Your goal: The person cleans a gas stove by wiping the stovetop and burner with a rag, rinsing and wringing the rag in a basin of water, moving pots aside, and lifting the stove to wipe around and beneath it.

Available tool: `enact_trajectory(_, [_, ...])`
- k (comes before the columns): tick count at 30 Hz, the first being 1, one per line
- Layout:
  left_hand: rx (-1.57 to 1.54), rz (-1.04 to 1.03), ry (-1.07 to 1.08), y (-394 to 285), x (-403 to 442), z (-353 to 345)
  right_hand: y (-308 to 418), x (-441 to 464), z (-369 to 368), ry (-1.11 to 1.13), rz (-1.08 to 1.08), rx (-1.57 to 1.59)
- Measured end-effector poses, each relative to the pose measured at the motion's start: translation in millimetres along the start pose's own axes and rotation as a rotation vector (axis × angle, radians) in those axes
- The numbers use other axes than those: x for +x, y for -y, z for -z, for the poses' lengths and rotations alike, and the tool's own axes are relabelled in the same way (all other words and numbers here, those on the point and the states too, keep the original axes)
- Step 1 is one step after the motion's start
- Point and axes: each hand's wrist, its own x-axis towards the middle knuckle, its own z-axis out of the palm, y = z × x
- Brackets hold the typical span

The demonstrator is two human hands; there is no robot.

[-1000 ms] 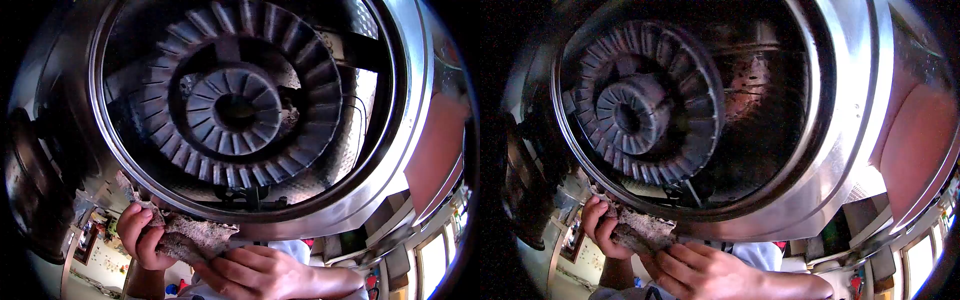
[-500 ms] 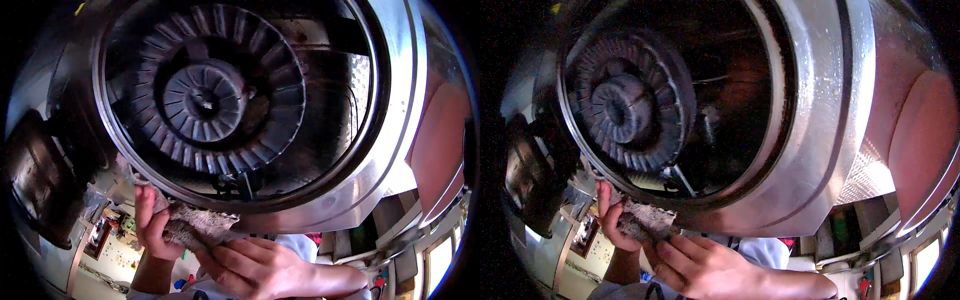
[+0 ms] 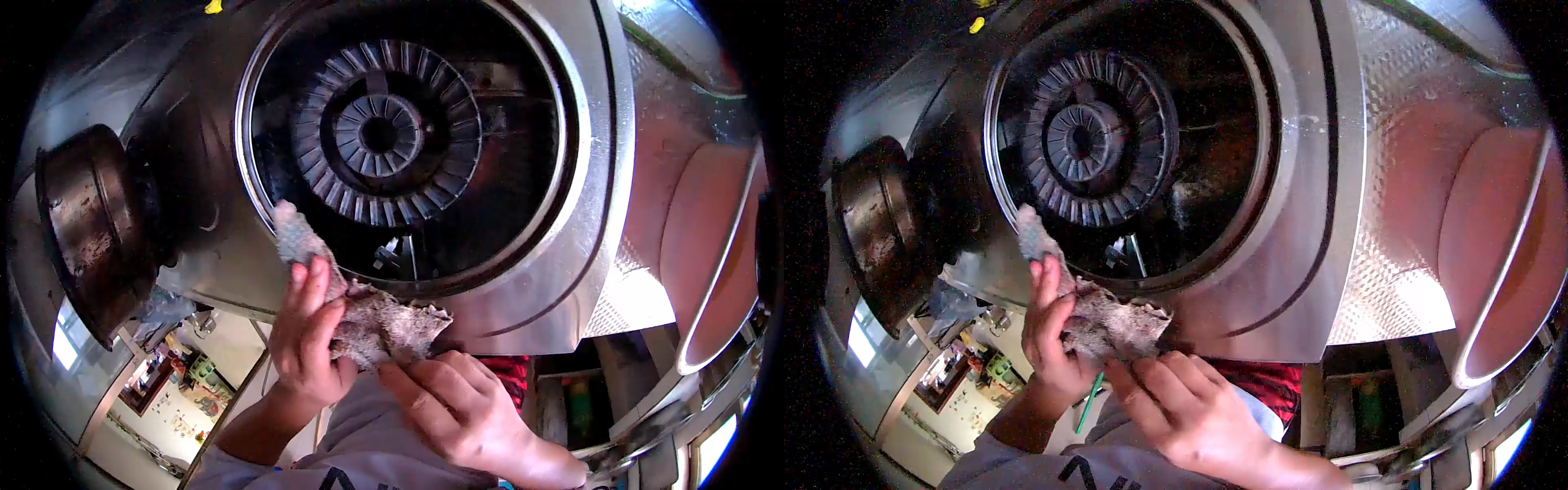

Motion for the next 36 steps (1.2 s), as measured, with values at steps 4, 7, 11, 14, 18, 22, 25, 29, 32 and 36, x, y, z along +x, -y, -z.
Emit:
enact_trajectory(4, [-0.033,-0.021,0.01,-10.3,1.7,-10.2,-5.2,-10.2,4.2,-0.017,-0.05,-0.031])
enact_trajectory(7, [-0.037,-0.044,0.016,13.2,5.6,27.9,26.4,24.6,-14.9,-0.092,-0.046,-0.037])
enact_trajectory(11, [-0.078,-0.109,0.039,1.3,15.0,26.1,23.6,10.8,-11.0,-0.066,-0.061,-0.064])
enact_trajectory(14, [-0.12,-0.128,0.07,-25.3,28.5,12.2,11.3,-4.8,-3.4,-0.171,-0.066,-0.109])
enact_trajectory(18, [-0.184,-0.195,0.061,-37.8,46.8,3.8,12.7,-7.4,1.0,-0.296,-0.13,-0.121])
enact_trajectory(22, [-0.202,-0.248,0.031,-57.1,54.8,-12.8,9.5,-22.5,8.6,-0.445,-0.219,-0.14])
enact_trajectory(25, [-0.293,-0.268,0.025,-73.7,62.0,-25.6,1.9,-35.3,17.7,-0.518,-0.25,-0.102])
enact_trajectory(29, [-0.448,-0.255,-0.036,-90.8,67.8,-29.9,-3.7,-52.2,30.2,-0.585,-0.239,-0.064])
enact_trajectory(32, [-0.509,-0.194,-0.145,-102.5,63.3,-20.3,-9.1,-60.1,34.6,-0.672,-0.2,0.002])
enact_trajectory(36, [-0.329,-0.156,-0.227,-100.1,46.8,-19.1,-15.8,-53.5,46.5,-0.59,-0.139,-0.07])
